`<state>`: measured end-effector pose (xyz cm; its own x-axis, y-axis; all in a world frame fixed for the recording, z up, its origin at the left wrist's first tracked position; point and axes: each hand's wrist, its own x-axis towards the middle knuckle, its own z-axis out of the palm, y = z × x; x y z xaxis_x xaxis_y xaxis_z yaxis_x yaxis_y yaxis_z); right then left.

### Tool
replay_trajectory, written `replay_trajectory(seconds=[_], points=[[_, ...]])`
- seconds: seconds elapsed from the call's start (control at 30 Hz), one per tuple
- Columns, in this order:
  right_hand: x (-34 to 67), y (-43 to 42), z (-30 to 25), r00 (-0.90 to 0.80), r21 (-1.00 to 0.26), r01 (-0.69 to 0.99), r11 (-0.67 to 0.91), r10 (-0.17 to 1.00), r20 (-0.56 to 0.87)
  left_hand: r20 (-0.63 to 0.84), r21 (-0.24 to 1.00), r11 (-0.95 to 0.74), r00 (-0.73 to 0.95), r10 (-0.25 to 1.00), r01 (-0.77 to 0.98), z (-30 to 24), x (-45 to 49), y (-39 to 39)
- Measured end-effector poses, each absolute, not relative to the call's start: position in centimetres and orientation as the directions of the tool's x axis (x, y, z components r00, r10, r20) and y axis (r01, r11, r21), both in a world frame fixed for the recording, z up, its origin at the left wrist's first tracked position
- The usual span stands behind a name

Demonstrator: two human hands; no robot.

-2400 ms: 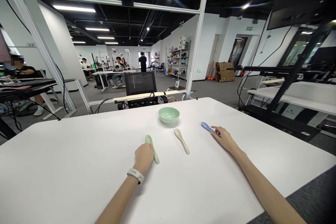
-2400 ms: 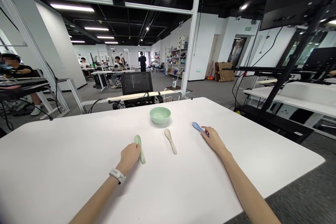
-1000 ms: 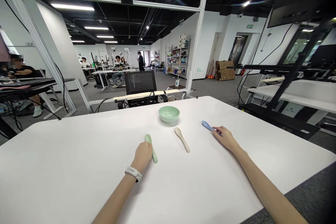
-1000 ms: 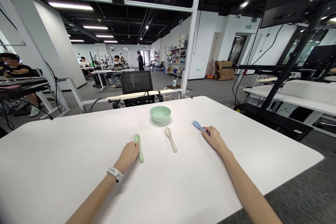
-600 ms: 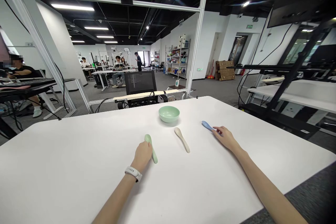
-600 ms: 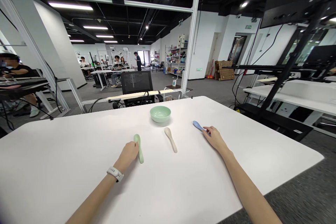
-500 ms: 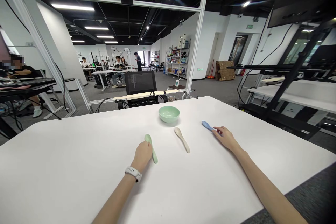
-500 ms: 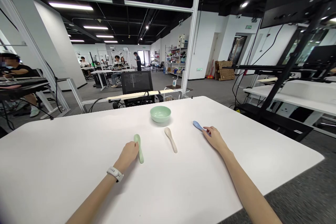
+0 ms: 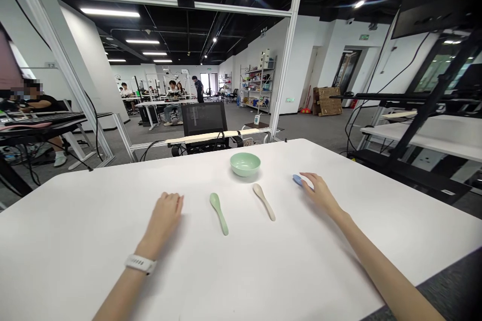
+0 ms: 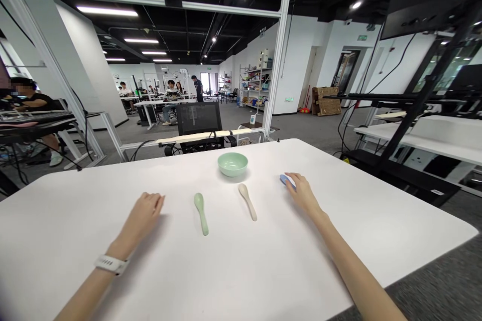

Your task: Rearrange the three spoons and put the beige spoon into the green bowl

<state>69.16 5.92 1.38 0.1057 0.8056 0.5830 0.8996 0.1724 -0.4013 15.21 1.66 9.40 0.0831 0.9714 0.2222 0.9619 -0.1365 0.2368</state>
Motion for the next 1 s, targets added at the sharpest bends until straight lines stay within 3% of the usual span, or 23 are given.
replay_trajectory(seconds=[0.17,0.27,0.53,0.67,1.0], points=[[63.4,7.3,2.2,-0.073,-0.340,0.902,0.266,0.871,0.486,0.401,0.119,-0.153,0.093,0.911,0.981,6.9,4.1,1.5],[61.0,7.9,1.3,-0.147,-0.298,0.916,0.269,0.915,0.375,0.420,0.088,-0.048,0.007,0.907,0.995,3.4,-0.6,2.0],[59.7,7.4,-0.2,-0.098,-0.278,0.949,0.145,0.980,0.175,0.274,0.164,0.032,-0.077,0.959,0.986,-0.9,-2.4,1.6],[59.6,7.2,0.2,-0.099,-0.269,0.953,0.137,0.984,0.150,0.189,0.202,0.105,-0.144,0.971,0.974,-1.3,-2.5,1.3],[59.6,7.2,0.0,-0.087,-0.304,0.943,0.134,0.983,0.164,0.145,0.211,0.134,-0.167,0.975,0.968,-0.7,-2.0,1.2]])
